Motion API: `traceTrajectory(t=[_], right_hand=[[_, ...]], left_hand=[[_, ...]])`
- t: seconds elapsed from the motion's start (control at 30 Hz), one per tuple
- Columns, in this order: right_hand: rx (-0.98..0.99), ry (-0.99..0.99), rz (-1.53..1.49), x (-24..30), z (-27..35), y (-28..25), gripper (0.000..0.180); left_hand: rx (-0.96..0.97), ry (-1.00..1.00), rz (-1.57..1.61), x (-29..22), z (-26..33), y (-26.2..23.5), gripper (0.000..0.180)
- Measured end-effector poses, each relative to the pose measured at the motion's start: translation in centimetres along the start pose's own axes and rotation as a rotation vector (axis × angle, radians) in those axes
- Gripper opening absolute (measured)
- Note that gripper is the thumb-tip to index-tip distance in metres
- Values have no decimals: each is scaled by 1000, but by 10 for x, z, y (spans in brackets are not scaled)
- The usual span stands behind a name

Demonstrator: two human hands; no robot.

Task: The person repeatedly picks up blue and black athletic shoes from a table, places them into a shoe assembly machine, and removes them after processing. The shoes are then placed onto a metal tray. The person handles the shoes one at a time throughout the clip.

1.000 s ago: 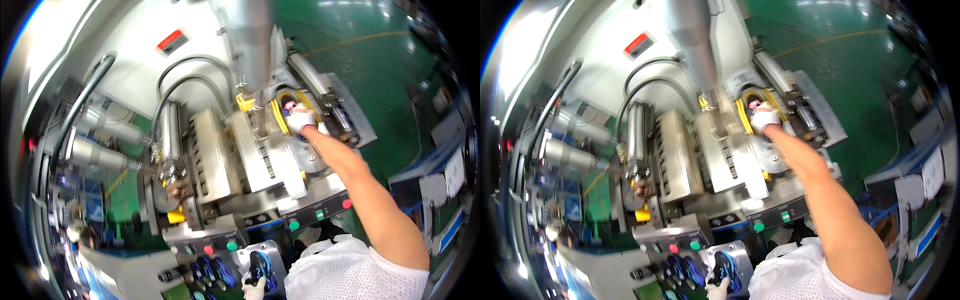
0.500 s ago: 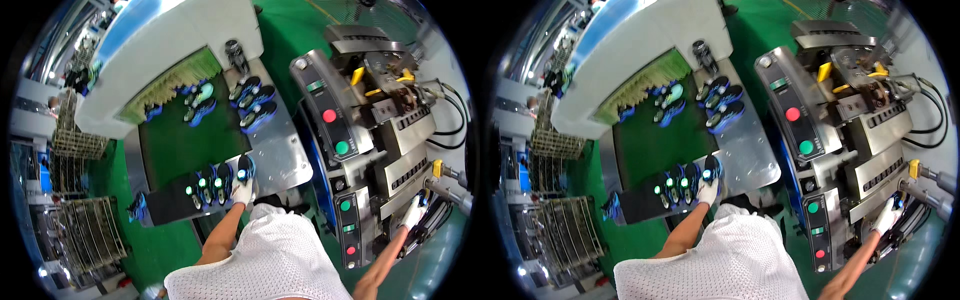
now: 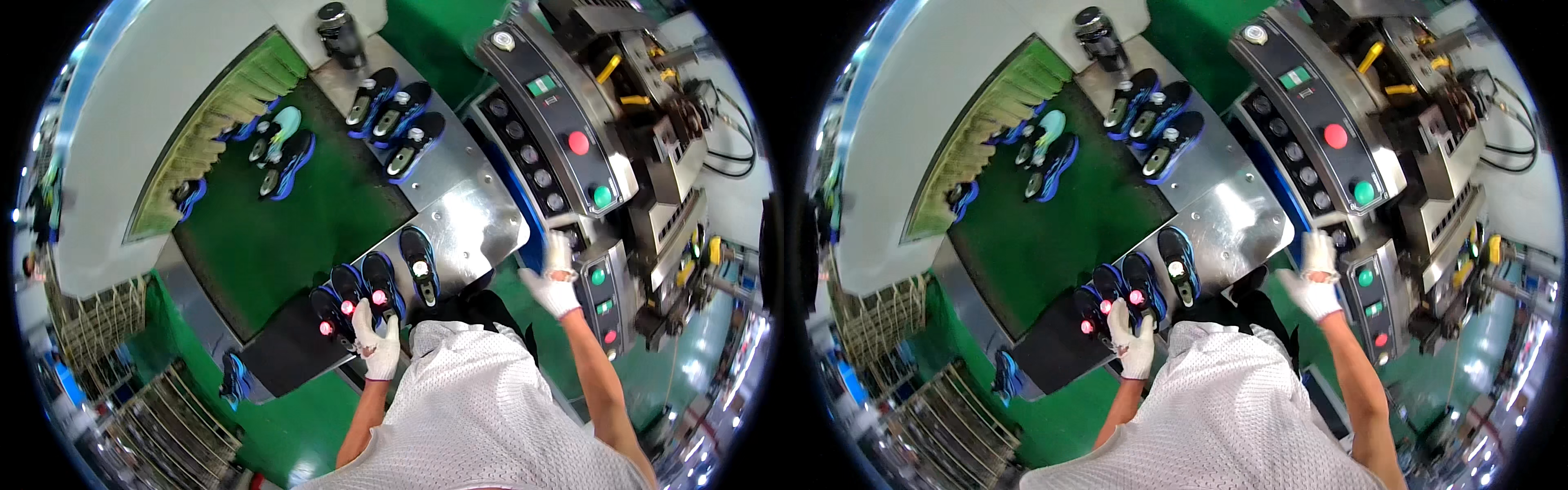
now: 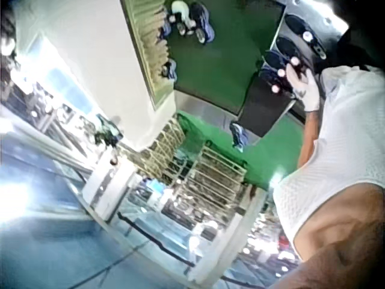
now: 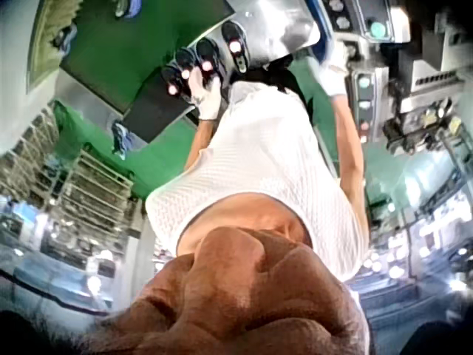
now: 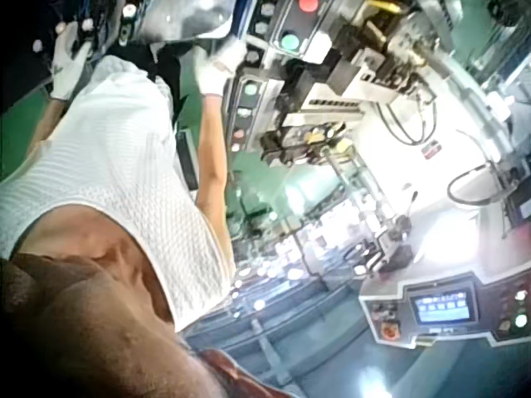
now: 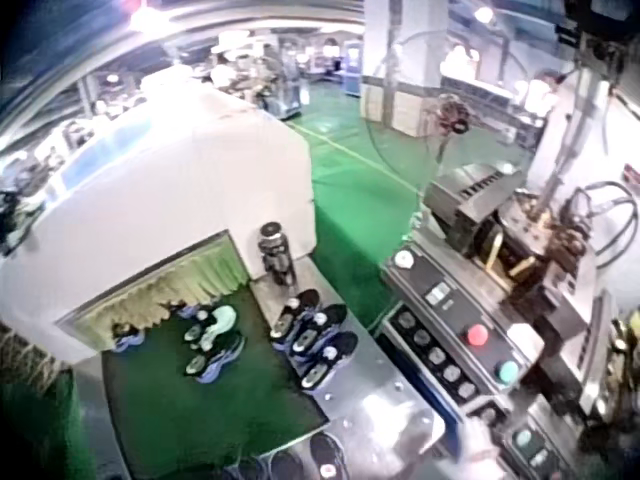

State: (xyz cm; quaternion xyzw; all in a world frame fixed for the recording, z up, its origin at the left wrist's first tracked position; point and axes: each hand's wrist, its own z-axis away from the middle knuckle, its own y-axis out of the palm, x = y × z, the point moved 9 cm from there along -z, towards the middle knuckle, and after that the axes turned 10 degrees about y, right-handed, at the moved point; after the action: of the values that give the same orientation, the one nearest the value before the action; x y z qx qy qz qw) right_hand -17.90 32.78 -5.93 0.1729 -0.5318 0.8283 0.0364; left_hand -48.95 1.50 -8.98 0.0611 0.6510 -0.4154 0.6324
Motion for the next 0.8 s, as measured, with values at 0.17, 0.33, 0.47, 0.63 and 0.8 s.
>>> traceTrajectory(t=[0.17,0.33,0.47,0.63,0.8], right_hand=[[368,-327,-184,196,30,137,81],[120,-104,-273,197,1,192,63],[195,128,-607,152,-11,183,75],[35,453,-1158,46,50,117,77],[-375,573,-1358,-30,158,81,75]], left_hand=[[4,201,-202,53,-30,45,81],[156,101,3,46,-67,63,72],[338,-154,-327,47,-102,52,74],[599,147,-124,-48,-94,133,74],[1001,508,-91,-172,20,214,73]])
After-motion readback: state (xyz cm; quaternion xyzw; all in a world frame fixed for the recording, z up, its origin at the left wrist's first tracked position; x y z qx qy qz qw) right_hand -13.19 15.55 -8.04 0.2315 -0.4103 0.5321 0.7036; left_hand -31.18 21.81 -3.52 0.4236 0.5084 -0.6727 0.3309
